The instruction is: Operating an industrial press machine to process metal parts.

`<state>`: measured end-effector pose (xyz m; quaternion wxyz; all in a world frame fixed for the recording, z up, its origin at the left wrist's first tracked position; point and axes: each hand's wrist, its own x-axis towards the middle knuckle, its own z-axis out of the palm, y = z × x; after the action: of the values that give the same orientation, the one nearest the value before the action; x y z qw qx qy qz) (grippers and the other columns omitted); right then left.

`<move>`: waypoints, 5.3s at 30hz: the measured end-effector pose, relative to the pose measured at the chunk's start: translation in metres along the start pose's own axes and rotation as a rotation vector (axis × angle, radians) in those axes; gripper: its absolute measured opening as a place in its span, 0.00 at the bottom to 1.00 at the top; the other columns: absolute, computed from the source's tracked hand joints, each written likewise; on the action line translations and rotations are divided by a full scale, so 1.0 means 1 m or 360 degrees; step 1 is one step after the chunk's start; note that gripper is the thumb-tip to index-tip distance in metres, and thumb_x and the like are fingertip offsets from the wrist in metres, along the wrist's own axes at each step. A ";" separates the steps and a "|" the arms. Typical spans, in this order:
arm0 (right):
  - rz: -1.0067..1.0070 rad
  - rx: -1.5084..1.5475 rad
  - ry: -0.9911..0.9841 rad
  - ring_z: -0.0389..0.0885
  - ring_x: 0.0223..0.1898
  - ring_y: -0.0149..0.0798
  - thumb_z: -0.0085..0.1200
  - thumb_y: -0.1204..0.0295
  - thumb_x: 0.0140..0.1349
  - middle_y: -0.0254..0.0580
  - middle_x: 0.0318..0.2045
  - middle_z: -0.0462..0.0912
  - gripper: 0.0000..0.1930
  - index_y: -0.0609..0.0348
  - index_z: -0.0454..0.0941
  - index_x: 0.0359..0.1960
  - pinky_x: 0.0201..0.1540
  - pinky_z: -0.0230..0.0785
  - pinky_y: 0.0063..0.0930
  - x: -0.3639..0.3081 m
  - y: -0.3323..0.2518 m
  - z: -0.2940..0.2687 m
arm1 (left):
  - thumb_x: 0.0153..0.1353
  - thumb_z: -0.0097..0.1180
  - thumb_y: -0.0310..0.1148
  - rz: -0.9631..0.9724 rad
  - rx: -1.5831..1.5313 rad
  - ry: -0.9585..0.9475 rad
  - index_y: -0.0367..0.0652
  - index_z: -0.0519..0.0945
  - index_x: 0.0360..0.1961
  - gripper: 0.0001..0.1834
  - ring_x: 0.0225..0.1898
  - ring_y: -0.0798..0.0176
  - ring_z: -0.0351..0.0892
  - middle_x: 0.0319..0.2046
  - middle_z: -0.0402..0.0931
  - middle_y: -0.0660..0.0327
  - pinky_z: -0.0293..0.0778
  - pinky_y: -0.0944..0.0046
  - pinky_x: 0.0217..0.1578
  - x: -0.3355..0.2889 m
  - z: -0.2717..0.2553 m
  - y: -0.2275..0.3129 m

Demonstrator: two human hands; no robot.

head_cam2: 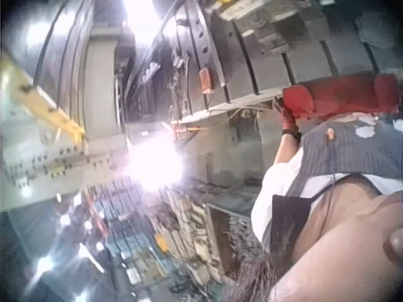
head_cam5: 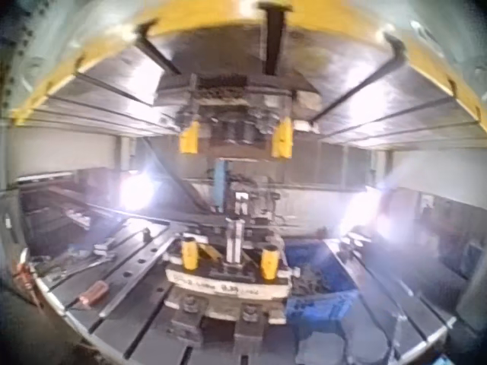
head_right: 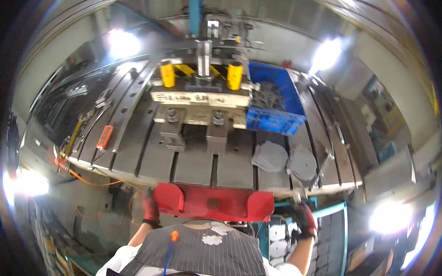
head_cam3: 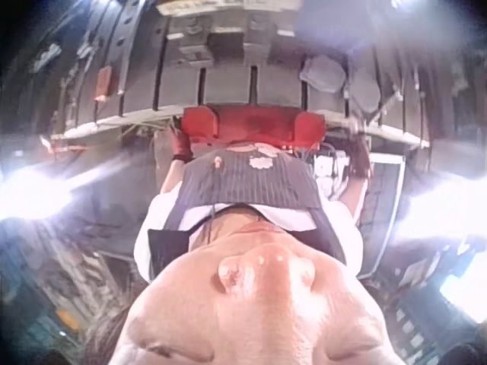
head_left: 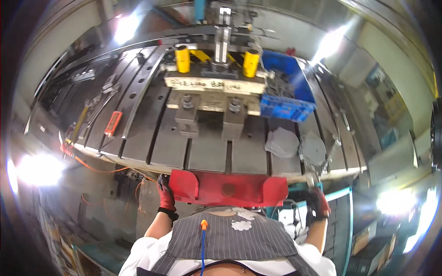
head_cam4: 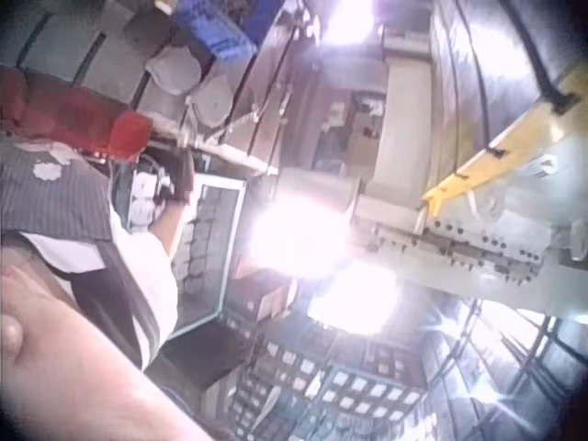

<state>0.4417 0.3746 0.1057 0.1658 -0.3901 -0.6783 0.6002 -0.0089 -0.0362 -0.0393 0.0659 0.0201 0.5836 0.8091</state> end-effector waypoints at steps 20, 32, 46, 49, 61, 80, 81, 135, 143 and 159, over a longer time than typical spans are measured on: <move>0.0500 -0.1408 -0.0820 0.65 0.55 0.27 0.42 0.65 0.57 0.33 0.55 0.68 0.20 0.48 0.66 0.52 0.55 0.57 0.26 0.067 0.061 0.082 | 0.47 0.58 0.49 -0.0289 0.1278 -0.1252 0.43 0.67 0.50 0.31 0.46 0.60 0.70 0.42 0.72 0.57 0.67 0.63 0.47 0.028 -0.031 -0.057; 0.0992 0.0020 -0.0524 0.64 0.55 0.27 0.46 0.64 0.55 0.29 0.52 0.70 0.20 0.50 0.68 0.51 0.56 0.56 0.21 0.108 0.181 0.045 | 0.47 0.59 0.47 -0.0229 0.1318 -0.1212 0.45 0.66 0.51 0.32 0.47 0.60 0.70 0.42 0.72 0.57 0.68 0.63 0.47 0.038 -0.031 -0.067; 0.0305 -0.1490 -0.0927 0.77 0.38 0.33 0.45 0.61 0.54 0.35 0.38 0.79 0.14 0.46 0.74 0.42 0.40 0.67 0.26 0.112 0.190 0.050 | 0.47 0.60 0.45 -0.0185 0.1308 -0.1161 0.47 0.64 0.53 0.33 0.48 0.61 0.69 0.43 0.71 0.57 0.68 0.64 0.46 0.036 -0.035 -0.071; -0.0740 -0.2185 -0.0892 0.77 0.42 0.40 0.45 0.64 0.52 0.43 0.38 0.79 0.12 0.48 0.77 0.37 0.39 0.68 0.31 0.108 0.201 0.040 | 0.46 0.60 0.45 -0.0163 0.1262 -0.1167 0.47 0.63 0.54 0.34 0.48 0.61 0.68 0.43 0.71 0.57 0.68 0.64 0.46 0.039 -0.025 -0.075; 0.0553 0.0607 0.0390 0.70 0.17 0.32 0.47 0.58 0.57 0.32 0.17 0.71 0.12 0.50 0.73 0.35 0.19 0.62 0.26 -0.004 0.154 0.045 | 0.56 0.51 0.32 -0.0478 0.0207 -0.0075 0.41 0.65 0.51 0.21 0.47 0.65 0.67 0.43 0.70 0.59 0.66 0.65 0.46 0.005 -0.045 -0.048; -0.0710 0.0185 0.0126 0.70 0.40 0.28 0.51 0.72 0.56 0.31 0.38 0.74 0.17 0.56 0.68 0.48 0.43 0.62 0.21 0.208 -0.191 0.112 | 0.57 0.47 0.25 0.0092 0.0436 -0.0026 0.37 0.69 0.45 0.13 0.42 0.67 0.70 0.40 0.72 0.61 0.64 0.69 0.45 -0.004 0.035 0.015; -0.0752 0.0127 0.0088 0.70 0.40 0.28 0.50 0.72 0.56 0.31 0.38 0.74 0.17 0.57 0.68 0.48 0.44 0.61 0.22 0.229 -0.221 0.121 | 0.57 0.48 0.25 0.0093 0.0388 -0.0002 0.37 0.69 0.45 0.13 0.42 0.67 0.69 0.40 0.72 0.61 0.64 0.69 0.45 -0.005 0.033 0.013; 0.0331 0.1569 -0.0168 0.74 0.26 0.31 0.43 0.61 0.59 0.34 0.28 0.76 0.11 0.53 0.72 0.37 0.26 0.66 0.22 0.048 0.032 -0.001 | 0.63 0.41 0.40 0.0228 0.0434 -0.0142 0.38 0.66 0.49 0.19 0.47 0.62 0.68 0.46 0.69 0.58 0.63 0.63 0.49 -0.016 0.035 0.022; 0.1064 0.0444 -0.0153 0.67 0.21 0.26 0.42 0.58 0.60 0.30 0.21 0.70 0.17 0.53 0.69 0.46 0.25 0.64 0.24 -0.054 0.064 0.023 | 0.61 0.42 0.42 -0.0796 0.0278 -0.0465 0.44 0.62 0.54 0.22 0.51 0.62 0.65 0.51 0.64 0.60 0.62 0.61 0.51 0.000 -0.080 -0.049; -0.0305 -0.2448 -0.1206 0.78 0.40 0.40 0.43 0.67 0.54 0.41 0.37 0.80 0.11 0.47 0.77 0.36 0.37 0.70 0.34 0.093 0.151 0.077 | 0.55 0.53 0.38 0.0002 0.1282 -0.1548 0.47 0.62 0.56 0.27 0.54 0.64 0.62 0.53 0.63 0.62 0.59 0.64 0.53 0.038 -0.037 -0.068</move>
<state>0.3788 0.3857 -0.0769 -0.3319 -0.1088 -0.9358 0.0472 -0.0446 -0.0456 -0.1172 0.3104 0.4093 0.7458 0.4241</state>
